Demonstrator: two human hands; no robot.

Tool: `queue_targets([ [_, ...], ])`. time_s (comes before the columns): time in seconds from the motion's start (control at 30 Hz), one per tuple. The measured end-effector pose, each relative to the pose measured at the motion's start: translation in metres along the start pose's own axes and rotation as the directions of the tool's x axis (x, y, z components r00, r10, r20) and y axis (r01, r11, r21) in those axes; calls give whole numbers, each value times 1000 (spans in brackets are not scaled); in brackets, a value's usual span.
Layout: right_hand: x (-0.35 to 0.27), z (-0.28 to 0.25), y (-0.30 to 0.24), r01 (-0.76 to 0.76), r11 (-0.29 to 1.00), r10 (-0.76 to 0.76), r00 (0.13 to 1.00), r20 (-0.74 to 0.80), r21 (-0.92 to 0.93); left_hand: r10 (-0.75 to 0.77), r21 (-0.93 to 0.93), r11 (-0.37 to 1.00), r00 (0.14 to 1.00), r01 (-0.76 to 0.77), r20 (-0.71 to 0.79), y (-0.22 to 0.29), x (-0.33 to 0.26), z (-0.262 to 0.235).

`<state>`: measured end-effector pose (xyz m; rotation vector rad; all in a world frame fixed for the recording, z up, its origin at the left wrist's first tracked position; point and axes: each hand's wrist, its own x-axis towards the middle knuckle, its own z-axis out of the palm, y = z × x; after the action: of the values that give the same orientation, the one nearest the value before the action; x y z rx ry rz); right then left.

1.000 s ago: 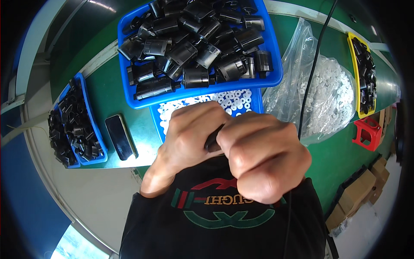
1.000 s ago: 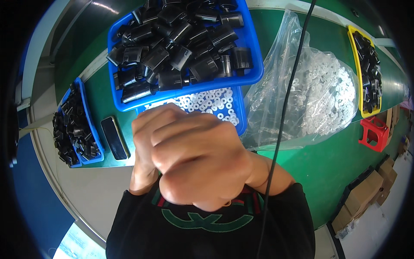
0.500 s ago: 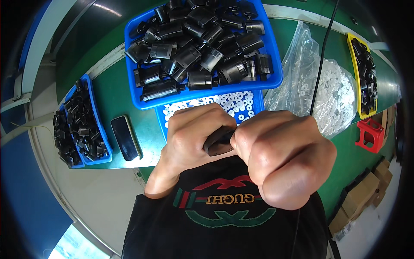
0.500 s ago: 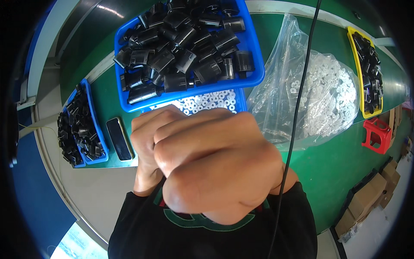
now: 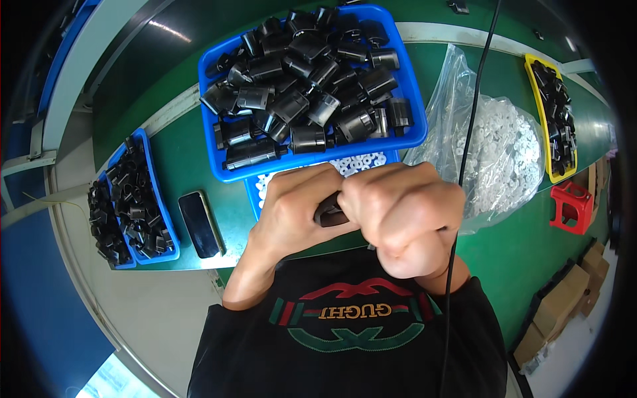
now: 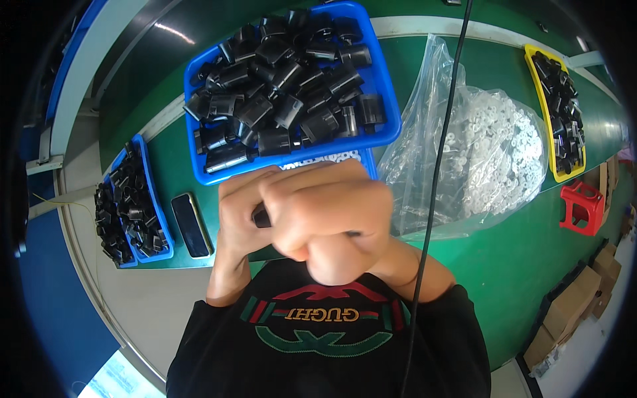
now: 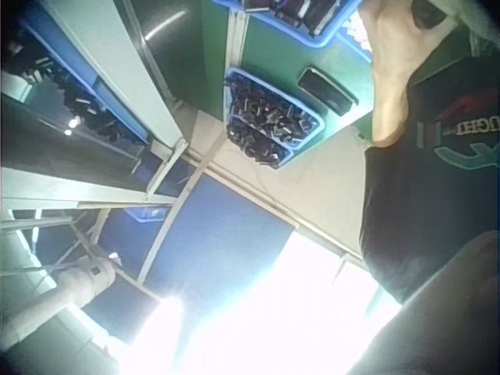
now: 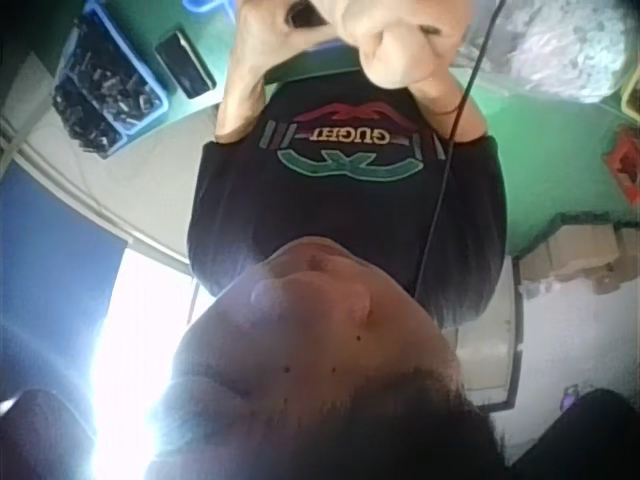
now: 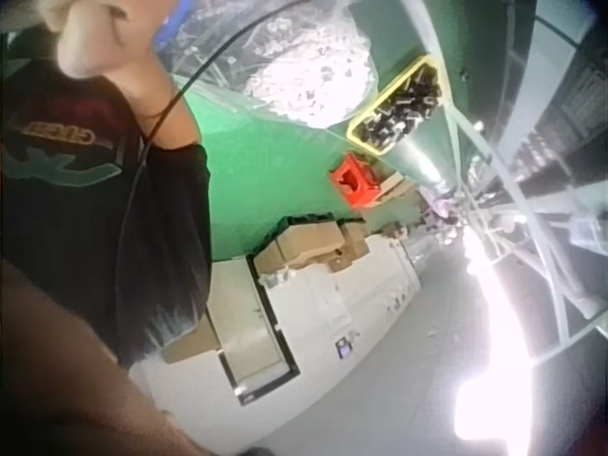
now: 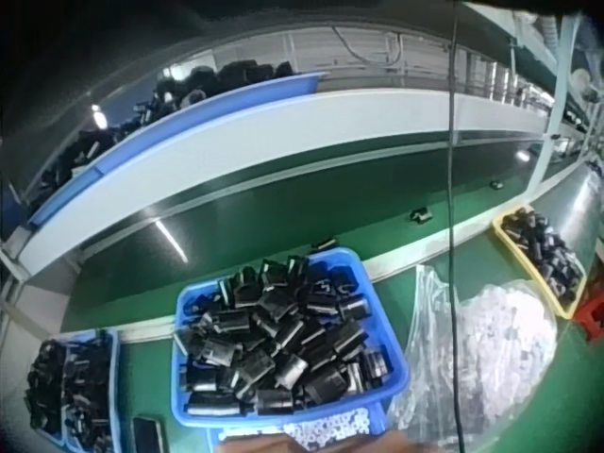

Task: The person repeatedly picks up black cylindrical components and small white washers from blue trays on a green workbench. They insert the washers into the components by hand and place the assembled units onto a conveyor belt.

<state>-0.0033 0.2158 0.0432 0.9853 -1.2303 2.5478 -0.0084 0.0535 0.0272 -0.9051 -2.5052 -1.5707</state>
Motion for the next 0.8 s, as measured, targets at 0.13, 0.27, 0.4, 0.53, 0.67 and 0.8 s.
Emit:
queue_targets([
  [0.13,9,-4,-30,121,979,-113,992,-60,162,-180,-56,983,979,175,-98,-7,-11,-24],
  [0.27,-15,-24,-32,-80,914,116,991,67,-399,-215,51,972,952,231,-216,-14,-25,-66],
  [0.4,-64,-34,-5,-37,254,384,921,66,-966,-261,61,958,938,281,-227,-31,-33,-96],
  [0.53,-97,-27,17,-80,57,325,944,-57,-995,-310,-27,947,889,320,-336,-65,-35,-124],
  [0.67,-112,-29,23,-75,-20,320,944,-77,-997,-207,330,868,874,372,-440,-109,0,-155],
  [0.8,-104,-30,24,-13,9,316,949,-9,-1000,-212,585,702,904,405,-371,-181,36,-192],
])
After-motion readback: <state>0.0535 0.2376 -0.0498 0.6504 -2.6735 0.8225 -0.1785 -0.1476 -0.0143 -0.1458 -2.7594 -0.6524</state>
